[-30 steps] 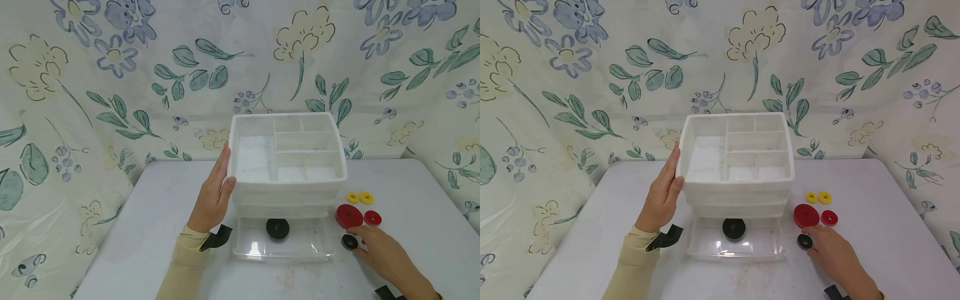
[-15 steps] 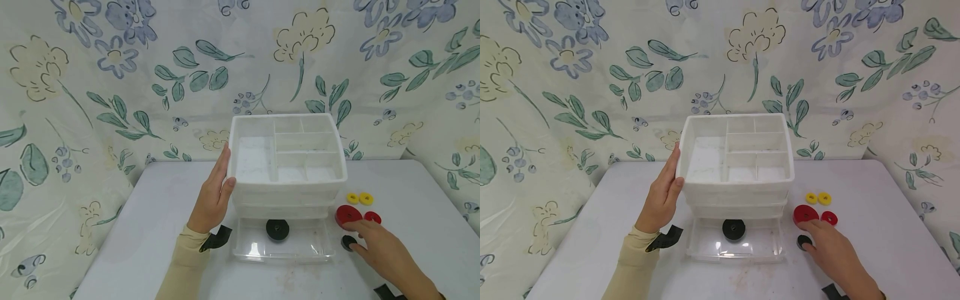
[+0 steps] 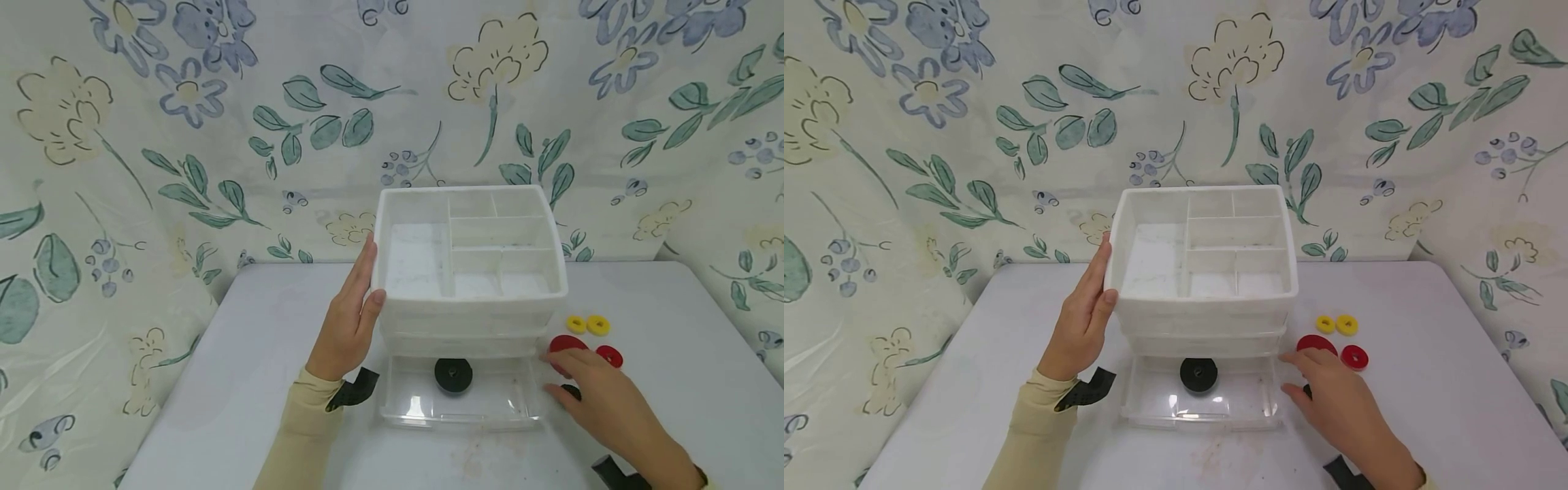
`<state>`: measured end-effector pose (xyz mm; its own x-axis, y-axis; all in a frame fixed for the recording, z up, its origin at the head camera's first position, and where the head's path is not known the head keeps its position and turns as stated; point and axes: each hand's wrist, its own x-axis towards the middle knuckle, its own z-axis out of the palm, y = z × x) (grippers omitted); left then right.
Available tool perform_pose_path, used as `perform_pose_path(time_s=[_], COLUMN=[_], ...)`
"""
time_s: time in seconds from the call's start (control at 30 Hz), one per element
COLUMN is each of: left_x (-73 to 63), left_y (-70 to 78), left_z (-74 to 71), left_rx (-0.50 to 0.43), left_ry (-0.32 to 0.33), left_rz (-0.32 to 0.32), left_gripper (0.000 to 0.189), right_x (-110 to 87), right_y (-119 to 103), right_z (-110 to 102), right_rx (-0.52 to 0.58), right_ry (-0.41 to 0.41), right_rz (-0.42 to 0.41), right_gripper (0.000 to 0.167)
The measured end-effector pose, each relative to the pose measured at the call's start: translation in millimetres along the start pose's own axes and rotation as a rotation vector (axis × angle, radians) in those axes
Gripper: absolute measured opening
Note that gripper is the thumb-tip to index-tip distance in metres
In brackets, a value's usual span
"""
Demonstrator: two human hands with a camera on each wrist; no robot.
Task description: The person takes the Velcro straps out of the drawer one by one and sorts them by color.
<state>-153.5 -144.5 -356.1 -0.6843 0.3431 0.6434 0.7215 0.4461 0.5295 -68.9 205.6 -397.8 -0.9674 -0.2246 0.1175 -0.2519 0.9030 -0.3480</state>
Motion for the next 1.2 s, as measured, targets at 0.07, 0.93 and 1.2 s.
perform_pose_path(time_s=[0.07,0.93,1.2], left_x=[0.0,0.7,0.6], left_y=[0.1,2.2,1.2], left_z=[0.1,0.2,0.9], left_rx=[0.0,0.01,0.012], left_ry=[0.0,0.005,0.004], left_rz=[0.0,-0.007,-0.008], left_gripper=[0.065,0.063,0.065], right_x=[2.2,19.5,25.9], right_y=[-3.7,-33.6,-41.5], right_z=[0.5,18.9,24.3], right_rx=[0.014,0.08,0.082], right_ry=[-0.023,-0.007,-0.025], right_rz=[0.013,-0.115,-0.117], right_gripper=[0.047,0.047,0.046])
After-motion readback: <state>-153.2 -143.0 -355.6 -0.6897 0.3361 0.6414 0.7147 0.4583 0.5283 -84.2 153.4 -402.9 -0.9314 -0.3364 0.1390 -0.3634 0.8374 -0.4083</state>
